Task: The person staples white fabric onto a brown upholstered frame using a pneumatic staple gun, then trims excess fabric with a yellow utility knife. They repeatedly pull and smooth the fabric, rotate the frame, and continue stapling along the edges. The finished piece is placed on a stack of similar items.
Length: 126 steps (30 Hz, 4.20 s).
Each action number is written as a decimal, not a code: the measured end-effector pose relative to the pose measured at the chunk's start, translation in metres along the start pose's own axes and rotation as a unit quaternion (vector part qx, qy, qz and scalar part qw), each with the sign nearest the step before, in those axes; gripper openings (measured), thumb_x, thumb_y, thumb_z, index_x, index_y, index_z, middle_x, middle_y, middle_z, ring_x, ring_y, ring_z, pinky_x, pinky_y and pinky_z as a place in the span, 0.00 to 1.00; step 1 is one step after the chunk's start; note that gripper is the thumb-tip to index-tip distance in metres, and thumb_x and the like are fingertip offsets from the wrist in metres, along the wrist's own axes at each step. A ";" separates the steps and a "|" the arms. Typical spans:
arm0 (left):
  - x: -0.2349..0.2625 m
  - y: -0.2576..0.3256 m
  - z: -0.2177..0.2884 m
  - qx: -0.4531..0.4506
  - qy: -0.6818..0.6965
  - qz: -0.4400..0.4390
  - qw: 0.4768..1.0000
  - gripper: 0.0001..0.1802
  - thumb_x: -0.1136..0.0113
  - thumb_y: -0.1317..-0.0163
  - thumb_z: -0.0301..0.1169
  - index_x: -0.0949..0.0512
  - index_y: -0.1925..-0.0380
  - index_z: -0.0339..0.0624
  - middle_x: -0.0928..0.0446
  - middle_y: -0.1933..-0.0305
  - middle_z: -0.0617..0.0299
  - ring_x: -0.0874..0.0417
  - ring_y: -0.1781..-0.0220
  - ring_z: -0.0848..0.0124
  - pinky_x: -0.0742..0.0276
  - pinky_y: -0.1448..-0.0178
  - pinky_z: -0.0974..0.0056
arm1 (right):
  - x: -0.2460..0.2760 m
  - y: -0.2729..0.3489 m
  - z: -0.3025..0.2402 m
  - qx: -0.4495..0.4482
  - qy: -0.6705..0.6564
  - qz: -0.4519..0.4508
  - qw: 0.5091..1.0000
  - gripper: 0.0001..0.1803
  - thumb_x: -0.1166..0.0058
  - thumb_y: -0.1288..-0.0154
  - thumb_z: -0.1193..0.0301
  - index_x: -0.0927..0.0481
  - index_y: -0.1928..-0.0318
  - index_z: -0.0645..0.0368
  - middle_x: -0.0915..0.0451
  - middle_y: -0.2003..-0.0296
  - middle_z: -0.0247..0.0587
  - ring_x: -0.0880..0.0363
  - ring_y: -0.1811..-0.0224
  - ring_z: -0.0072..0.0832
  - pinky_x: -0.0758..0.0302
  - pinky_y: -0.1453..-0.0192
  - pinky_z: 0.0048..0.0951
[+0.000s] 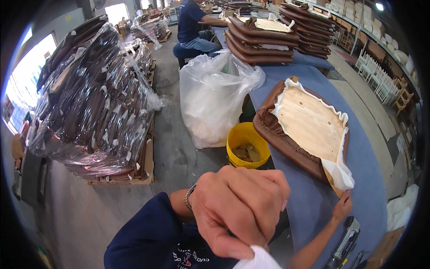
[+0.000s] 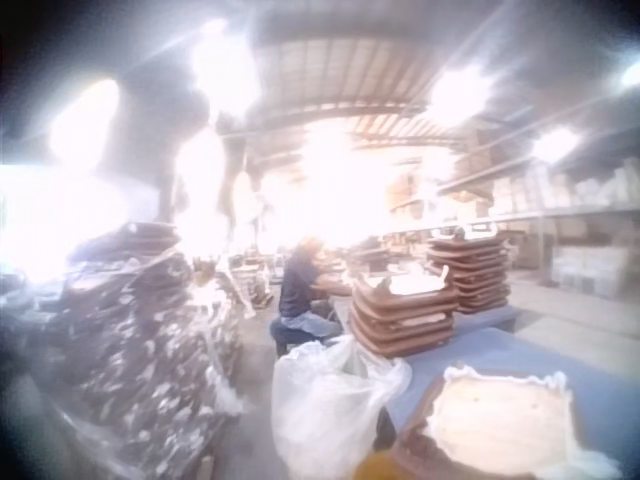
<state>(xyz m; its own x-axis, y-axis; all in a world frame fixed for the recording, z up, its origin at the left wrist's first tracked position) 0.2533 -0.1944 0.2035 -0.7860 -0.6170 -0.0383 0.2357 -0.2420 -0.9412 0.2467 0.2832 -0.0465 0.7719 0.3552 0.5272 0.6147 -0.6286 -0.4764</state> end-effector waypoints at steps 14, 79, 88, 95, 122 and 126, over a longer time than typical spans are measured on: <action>0.030 0.139 -0.183 0.297 -0.528 -0.332 0.723 0.57 0.19 0.57 0.37 0.36 0.24 0.65 0.47 0.18 0.47 0.43 0.19 0.48 0.46 0.19 0.44 | -0.007 0.141 -0.178 0.093 -0.161 -0.364 0.912 0.11 0.44 0.29 0.70 0.22 0.68 0.64 0.19 0.73 0.37 0.21 0.73 0.22 0.25 0.68 0.26; -0.014 0.116 -0.222 0.198 -0.418 -0.400 0.792 0.52 0.33 0.50 0.70 0.27 0.32 0.49 0.33 0.27 0.52 0.37 0.21 0.56 0.49 0.19 0.43 | -0.065 0.072 -0.148 0.184 -0.215 -0.351 0.892 0.12 0.24 0.47 0.64 0.12 0.65 0.55 0.16 0.73 0.42 0.19 0.74 0.36 0.24 0.67 0.34; -0.016 0.101 -0.271 0.136 -0.299 -0.381 0.864 0.34 0.37 0.38 0.63 0.15 0.54 0.42 0.20 0.47 0.51 0.24 0.40 0.53 0.33 0.33 0.50 | -0.088 0.061 -0.116 0.122 -0.281 -0.272 0.912 0.10 0.31 0.46 0.72 0.17 0.66 0.63 0.18 0.76 0.42 0.20 0.75 0.24 0.25 0.69 0.30; -0.005 0.120 -0.251 0.258 -0.263 -0.276 0.888 0.33 0.35 0.39 0.61 0.17 0.53 0.40 0.21 0.47 0.51 0.23 0.42 0.53 0.31 0.35 0.51 | -0.076 0.057 -0.119 0.099 -0.298 -0.260 0.913 0.10 0.35 0.43 0.71 0.17 0.64 0.66 0.20 0.77 0.41 0.24 0.75 0.20 0.28 0.68 0.27; -0.009 0.130 -0.255 0.206 -0.291 -0.282 0.891 0.15 0.28 0.60 0.37 0.17 0.72 0.41 0.20 0.65 0.57 0.18 0.61 0.55 0.22 0.53 0.54 | 0.172 0.092 0.055 -0.125 0.337 -0.081 0.930 0.33 0.34 0.37 0.70 0.30 0.33 0.66 0.25 0.41 0.58 0.26 0.37 0.53 0.31 0.31 0.47; 0.012 0.125 -0.258 0.243 -0.323 -0.255 0.878 0.15 0.27 0.53 0.41 0.17 0.73 0.42 0.21 0.66 0.53 0.16 0.64 0.54 0.20 0.62 0.55 | 0.172 0.093 0.079 0.011 0.396 -0.053 0.917 0.37 0.34 0.38 0.71 0.33 0.29 0.66 0.28 0.35 0.62 0.32 0.30 0.58 0.37 0.26 0.48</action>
<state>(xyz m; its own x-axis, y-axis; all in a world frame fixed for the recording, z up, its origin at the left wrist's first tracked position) 0.1258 -0.0383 -0.0009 -0.4088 -0.5933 0.6935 0.2868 -0.8049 -0.5196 0.4498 0.3404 -0.0559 0.3533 -0.2056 0.9126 0.6889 -0.6029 -0.4025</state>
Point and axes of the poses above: each hand's wrist, its own y-axis away from the middle knuckle, its own x-axis out of the back of the hand, z = x × y, the point moved 7 cm from there along -y, towards the middle knuckle
